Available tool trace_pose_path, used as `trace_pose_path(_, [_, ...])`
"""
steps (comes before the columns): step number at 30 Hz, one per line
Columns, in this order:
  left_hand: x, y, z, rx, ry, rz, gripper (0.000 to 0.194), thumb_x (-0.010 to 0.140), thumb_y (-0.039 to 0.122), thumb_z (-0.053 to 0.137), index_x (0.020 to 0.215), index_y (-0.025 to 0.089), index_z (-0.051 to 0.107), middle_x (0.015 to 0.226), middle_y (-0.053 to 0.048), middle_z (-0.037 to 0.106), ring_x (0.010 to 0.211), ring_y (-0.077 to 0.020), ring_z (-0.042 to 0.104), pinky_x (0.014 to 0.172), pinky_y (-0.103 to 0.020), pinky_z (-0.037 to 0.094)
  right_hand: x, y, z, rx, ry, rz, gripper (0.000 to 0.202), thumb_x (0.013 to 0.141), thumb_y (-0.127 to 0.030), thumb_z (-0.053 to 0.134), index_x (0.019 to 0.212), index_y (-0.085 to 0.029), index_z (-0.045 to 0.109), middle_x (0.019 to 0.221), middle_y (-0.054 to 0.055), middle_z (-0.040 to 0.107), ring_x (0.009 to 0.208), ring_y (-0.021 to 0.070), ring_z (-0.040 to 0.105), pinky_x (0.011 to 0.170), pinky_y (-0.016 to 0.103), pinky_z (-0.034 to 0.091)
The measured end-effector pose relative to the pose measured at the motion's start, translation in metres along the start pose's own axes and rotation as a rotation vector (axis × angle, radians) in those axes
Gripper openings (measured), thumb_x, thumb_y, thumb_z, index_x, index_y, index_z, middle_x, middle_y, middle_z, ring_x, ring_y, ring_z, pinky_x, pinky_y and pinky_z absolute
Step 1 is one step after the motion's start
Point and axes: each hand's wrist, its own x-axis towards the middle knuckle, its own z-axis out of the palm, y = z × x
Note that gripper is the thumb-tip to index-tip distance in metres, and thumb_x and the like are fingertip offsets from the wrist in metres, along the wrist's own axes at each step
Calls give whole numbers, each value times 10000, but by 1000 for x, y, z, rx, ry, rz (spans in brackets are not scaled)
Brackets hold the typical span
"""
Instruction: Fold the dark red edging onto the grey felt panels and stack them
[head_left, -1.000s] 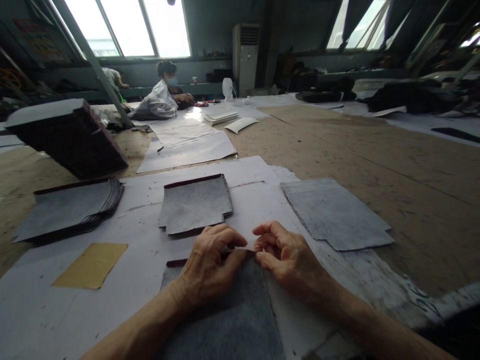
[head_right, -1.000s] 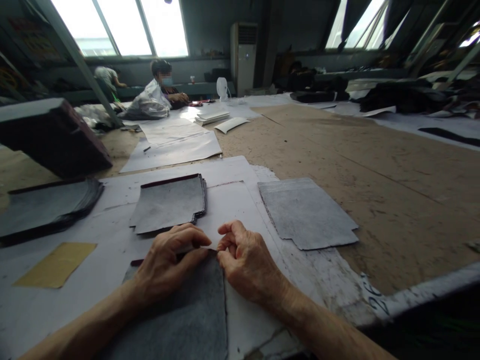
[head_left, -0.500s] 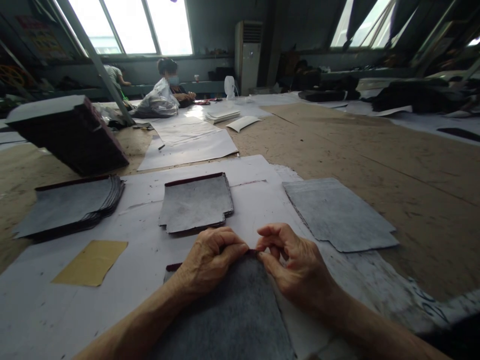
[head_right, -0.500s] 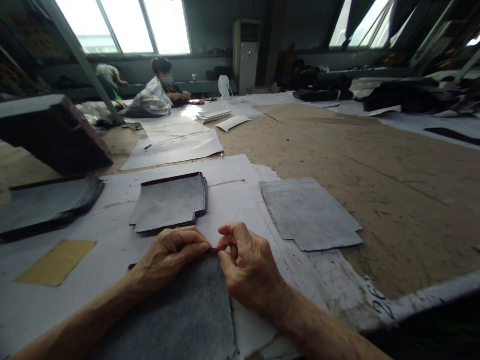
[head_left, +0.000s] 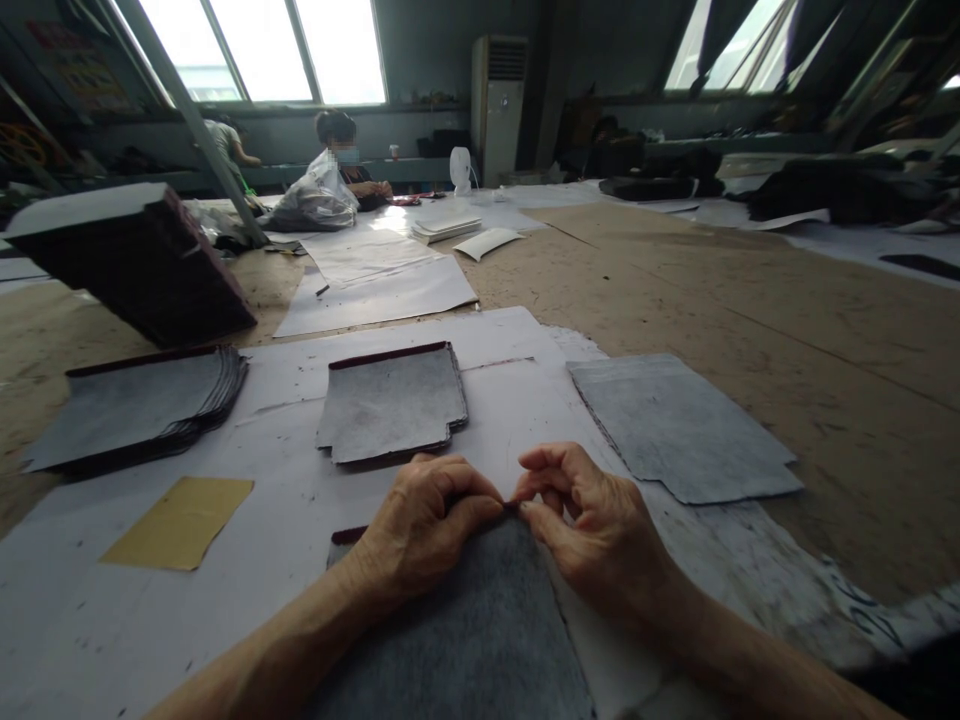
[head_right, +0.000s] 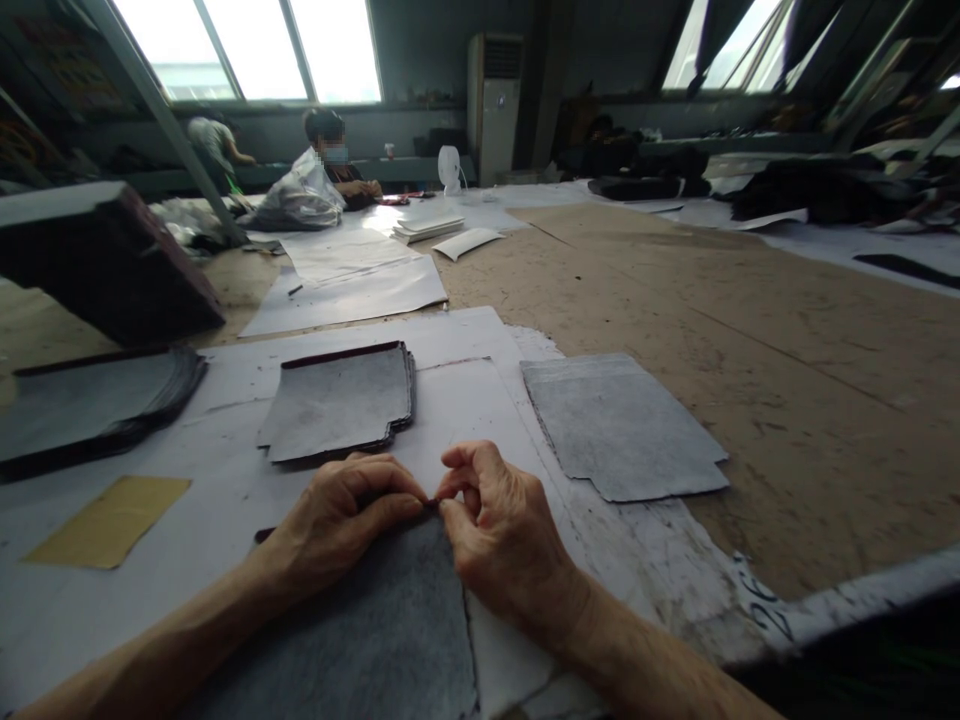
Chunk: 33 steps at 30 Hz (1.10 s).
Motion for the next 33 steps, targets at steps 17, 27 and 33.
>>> trace_pose_path(17, [0, 11, -3, 104, -54, -51, 119, 754, 160, 519, 668, 164, 601, 654, 27, 595, 660, -123, 512, 714, -287, 360, 12, -4, -3, 265, -140, 313, 257, 632, -141, 554, 882, -163, 497, 656, -41, 605, 553, 87, 521, 518, 207, 388])
trace_pose_path(27, [-9, -3, 3, 285, 251, 368, 99, 732, 137, 575, 830, 148, 583, 775, -37, 586, 723, -156, 532, 682, -314, 412, 16, -5, -6, 328, -159, 389, 264, 605, -170, 548, 863, -158, 495, 645, -43, 586, 558, 84, 507, 548, 216, 381])
trace_pose_path(33, [-9, -5, 6, 522, 353, 551, 152, 757, 120, 579, 902, 159, 602, 809, -38, 625, 700, -157, 539, 680, -343, 379, 17, -5, -5, 291, -165, 370, 268, 619, -173, 565, 878, -160, 496, 672, -31, 605, 594, 101, 541, 579, 226, 410])
